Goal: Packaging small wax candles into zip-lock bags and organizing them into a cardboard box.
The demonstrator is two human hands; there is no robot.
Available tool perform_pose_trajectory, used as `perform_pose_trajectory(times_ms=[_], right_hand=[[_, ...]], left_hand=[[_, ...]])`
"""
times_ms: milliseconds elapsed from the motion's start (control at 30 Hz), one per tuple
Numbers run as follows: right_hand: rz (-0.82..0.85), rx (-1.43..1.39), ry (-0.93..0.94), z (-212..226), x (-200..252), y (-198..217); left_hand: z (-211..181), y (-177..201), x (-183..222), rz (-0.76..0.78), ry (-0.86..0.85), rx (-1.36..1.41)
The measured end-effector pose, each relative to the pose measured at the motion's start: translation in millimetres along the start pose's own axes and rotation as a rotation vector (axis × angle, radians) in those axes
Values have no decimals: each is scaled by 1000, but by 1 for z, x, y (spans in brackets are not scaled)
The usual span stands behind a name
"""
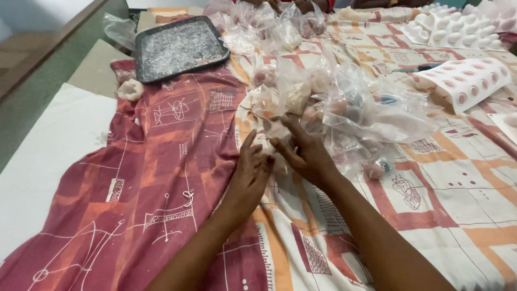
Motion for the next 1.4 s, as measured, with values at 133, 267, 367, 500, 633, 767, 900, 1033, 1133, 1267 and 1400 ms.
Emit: perform_pose_trajectory(times_ms=[133,267,367,500,633,767,900,1033,1133,1267,1400], right_hand=[[125,-253,77,13,1,-12],[-53,2,204,-2,-5,-23],[-147,70,160,-37,-8,-36],[-258,93,82,-48,-26,-33],[-252,205,-194,-53,-69,-28],[56,552,-469,-18,-107,-29],[78,657,-418,-53,-111,-56],[-15,345,-189,-84,-82,-44],[176,-20,-109,-46,-46,-18],[426,98,278,31,-5,0],[546,-136,469,43,4,9]], left_hand=[[31,12,-2,-134,142,368],[35,13,-5,-152,-30,385],[17,12,-1,-113,103,193],[10,13,4,-91,15,2],[9,12,6,-146,-196,-207],[1,15,7,-168,-268,-245],[7,17,3,-176,-287,-327],[12,22,-1,-318,-328,-385],[13,23,-1,-387,-299,-320],[33,24,-9,-542,-337,-257],[38,36,-14,-497,56,65]])
Point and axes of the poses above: each hand's wrist, its own x-axis away from the middle knuckle, its own y-axis out of the back of the hand, z = x × y, the point moved 1 cm from there along -x, towards the middle knuckle, and after that the axes turned 3 degrees about x, right-handed, at the moved point
